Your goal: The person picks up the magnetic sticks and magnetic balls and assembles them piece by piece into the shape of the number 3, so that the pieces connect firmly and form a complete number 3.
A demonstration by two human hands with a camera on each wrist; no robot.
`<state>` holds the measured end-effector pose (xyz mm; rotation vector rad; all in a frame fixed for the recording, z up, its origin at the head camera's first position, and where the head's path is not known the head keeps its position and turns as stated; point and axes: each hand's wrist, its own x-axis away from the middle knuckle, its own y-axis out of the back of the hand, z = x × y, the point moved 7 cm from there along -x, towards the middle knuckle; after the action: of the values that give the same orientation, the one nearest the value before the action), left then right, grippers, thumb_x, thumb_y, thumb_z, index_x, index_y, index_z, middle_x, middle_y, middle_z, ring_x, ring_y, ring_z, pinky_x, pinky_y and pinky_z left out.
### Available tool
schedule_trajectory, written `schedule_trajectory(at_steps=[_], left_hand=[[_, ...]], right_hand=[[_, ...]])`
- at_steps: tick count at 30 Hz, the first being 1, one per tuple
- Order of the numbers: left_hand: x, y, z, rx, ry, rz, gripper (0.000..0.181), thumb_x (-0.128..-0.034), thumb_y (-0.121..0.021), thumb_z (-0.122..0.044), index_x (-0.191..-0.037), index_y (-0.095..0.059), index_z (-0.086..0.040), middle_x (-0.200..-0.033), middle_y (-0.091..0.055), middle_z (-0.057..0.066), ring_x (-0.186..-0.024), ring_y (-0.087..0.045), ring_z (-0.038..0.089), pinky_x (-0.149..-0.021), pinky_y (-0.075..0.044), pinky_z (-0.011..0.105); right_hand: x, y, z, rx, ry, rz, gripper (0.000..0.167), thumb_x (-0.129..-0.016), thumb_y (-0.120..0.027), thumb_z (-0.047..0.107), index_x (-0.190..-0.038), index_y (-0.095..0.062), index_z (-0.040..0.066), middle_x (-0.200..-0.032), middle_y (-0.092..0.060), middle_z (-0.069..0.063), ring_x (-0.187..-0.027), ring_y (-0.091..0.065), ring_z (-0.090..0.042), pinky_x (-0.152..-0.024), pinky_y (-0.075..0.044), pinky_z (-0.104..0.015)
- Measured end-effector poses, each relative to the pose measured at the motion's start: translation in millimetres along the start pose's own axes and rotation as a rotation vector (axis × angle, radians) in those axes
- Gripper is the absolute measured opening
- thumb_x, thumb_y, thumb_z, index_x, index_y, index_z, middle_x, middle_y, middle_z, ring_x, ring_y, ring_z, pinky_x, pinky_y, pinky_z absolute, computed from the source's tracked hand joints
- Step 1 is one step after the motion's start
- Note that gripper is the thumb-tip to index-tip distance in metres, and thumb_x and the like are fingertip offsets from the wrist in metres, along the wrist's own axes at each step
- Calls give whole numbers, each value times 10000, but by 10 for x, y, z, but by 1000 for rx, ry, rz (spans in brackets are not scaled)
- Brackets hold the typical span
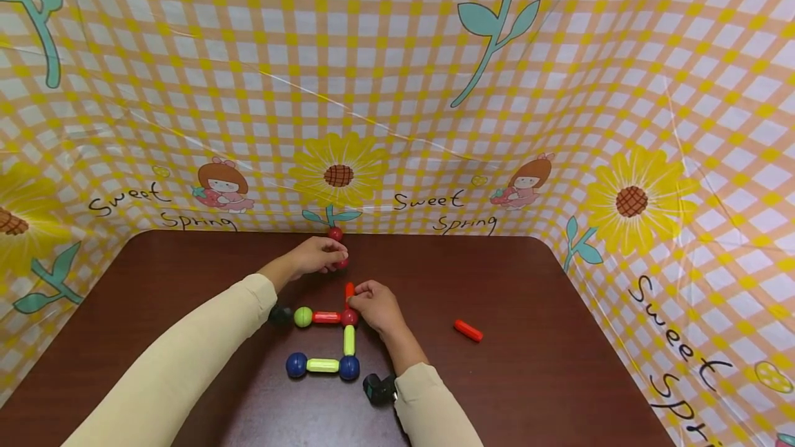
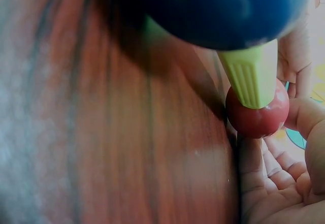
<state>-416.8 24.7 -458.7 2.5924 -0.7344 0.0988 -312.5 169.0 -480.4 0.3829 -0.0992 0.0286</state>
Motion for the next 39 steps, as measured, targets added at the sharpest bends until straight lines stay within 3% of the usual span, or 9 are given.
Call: schedule_trajectory(at_steps=[10,15,25,30,35,39], left_hand=[[70,-209,-106,-86,-19,145,317,-1005,-602,-248,-1234,-675,-40,-923,-658,29,-836,-590,162,-779,-509,351],[72,-261,-120,-120,-29,171,312,-1009,-597,-248,-1233,-671,-43,-899,-645,20,-815,-577,156,-741,-500,311],[44,-305,-55,-97,-18,161,323,-1005,-599,-230,-1259,-644,-35,-942,-643,28,-803,-568,172,-717,-496,311],[89,-225,-21,-61,-7,94,347,-1002,-602,-240,-1283,-618,-38,-1051,-657,43,-879,-617,178,-754,-515,341],[285,-68,31,-67,-4,18,333,-997,-610,-254,-1253,-633,-44,-1095,-647,57,-951,-621,212,-794,-512,371],[536,8,78,-126,-20,-18,318,-987,-621,-261,-1222,-657,-51,-1110,-652,54,-994,-608,214,-854,-496,394]], right_hand=[[1,0,-3,-27,5,2,220,-867,-706,99,-1024,-623,-30,-746,-607,-37,-654,-523,-133,-566,-397,-250],[-6,1,-6,-25,-5,0,202,-872,-700,101,-1016,-626,-20,-748,-610,-33,-655,-523,-132,-567,-398,-247],[-1,8,2,0,-15,-2,189,-873,-698,109,-1006,-633,-9,-755,-609,-31,-665,-515,-134,-573,-387,-257],[-2,7,2,-12,-9,-3,195,-864,-704,100,-1000,-631,-19,-754,-617,-34,-660,-524,-128,-566,-393,-245],[1,-11,14,-16,2,4,215,-864,-704,100,-1015,-626,-30,-765,-632,-37,-662,-535,-127,-568,-400,-244],[8,0,19,-10,7,0,224,-864,-703,103,-1024,-625,-33,-769,-638,-39,-662,-541,-134,-578,-408,-255]])
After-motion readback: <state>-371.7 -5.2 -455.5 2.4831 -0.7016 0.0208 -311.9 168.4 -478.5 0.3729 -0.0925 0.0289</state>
